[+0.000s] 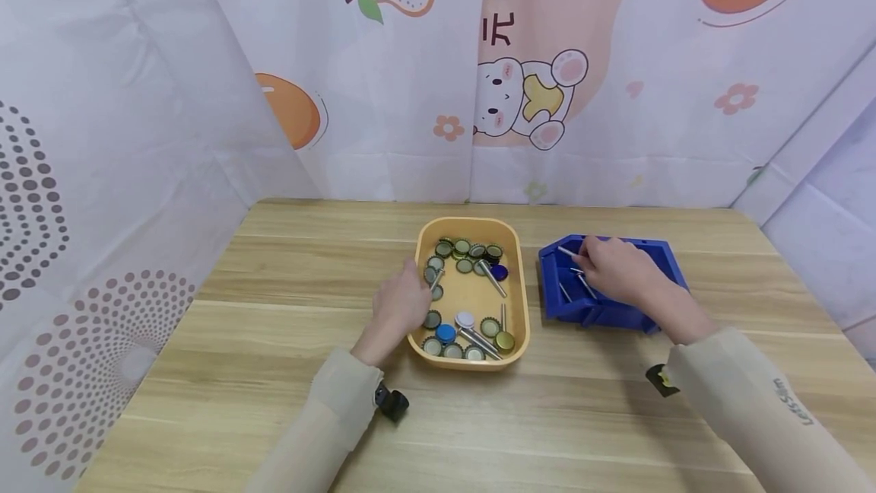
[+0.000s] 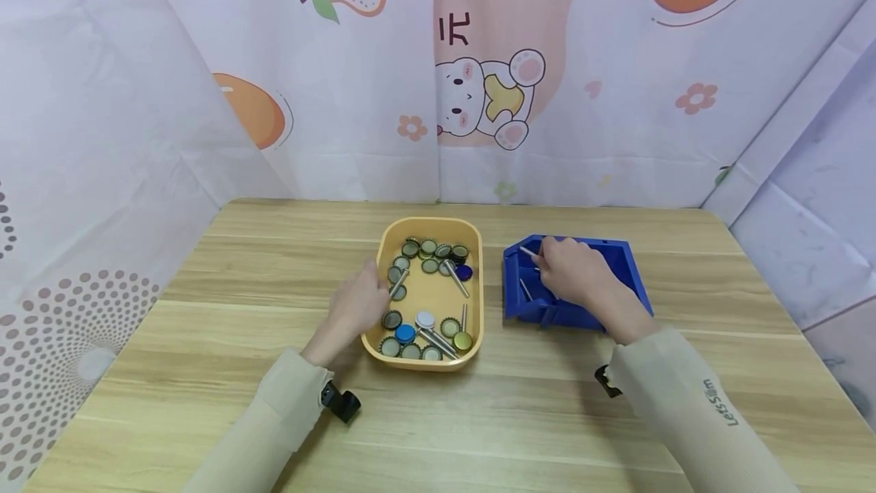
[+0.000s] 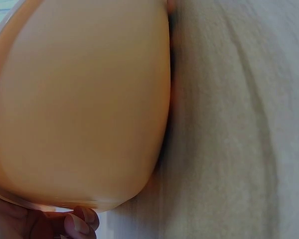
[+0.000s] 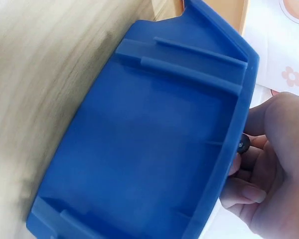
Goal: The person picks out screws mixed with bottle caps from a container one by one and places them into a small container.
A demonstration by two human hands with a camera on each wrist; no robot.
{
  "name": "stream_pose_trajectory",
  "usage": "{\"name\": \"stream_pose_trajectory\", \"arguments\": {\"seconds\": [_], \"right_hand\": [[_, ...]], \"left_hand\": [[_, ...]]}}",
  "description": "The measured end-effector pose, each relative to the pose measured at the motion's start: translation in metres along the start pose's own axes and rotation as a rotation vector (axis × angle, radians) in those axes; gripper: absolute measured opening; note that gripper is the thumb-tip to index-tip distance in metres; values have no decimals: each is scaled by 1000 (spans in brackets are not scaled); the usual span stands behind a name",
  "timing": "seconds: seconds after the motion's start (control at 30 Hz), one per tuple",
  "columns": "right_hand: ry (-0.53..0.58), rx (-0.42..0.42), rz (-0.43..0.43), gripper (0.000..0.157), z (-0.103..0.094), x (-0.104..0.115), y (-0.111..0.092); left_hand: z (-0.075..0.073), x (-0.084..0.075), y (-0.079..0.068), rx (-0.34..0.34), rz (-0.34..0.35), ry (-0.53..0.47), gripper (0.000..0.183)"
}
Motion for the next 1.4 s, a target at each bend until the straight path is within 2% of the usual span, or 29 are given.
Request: {"name": "stream_pose_trajectory", "arguments": {"seconds": [0.27,0.67,0.87,1.17,1.4], "right_hand": [[-53,15,-18,23,-1,1,-1],[-60,-33,-71,17,-10,16,4],[-44,-65,-80,19,-15,19,7],[-21,-61,-128,22,-19,44,15],[-5,-39,-148,24,-11,63,20]], "left_hand": [[-1,0,0,-4,2,-7,33],[0,0,0,-6,5,-7,35],[0,0,0,-12,8,0,31],[-1,-1,0,-8,9,-9,32],[0,0,1,-12,13,7,31]]}}
Point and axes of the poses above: each hand's wrist, its own y-axis towards the middle knuckle, its own z-axis out of the palm, x = y × z, the point moved 7 cm from there along y, towards the middle knuckle, and after that the axes turned 12 degrees about -z, right-handed, at the moved point
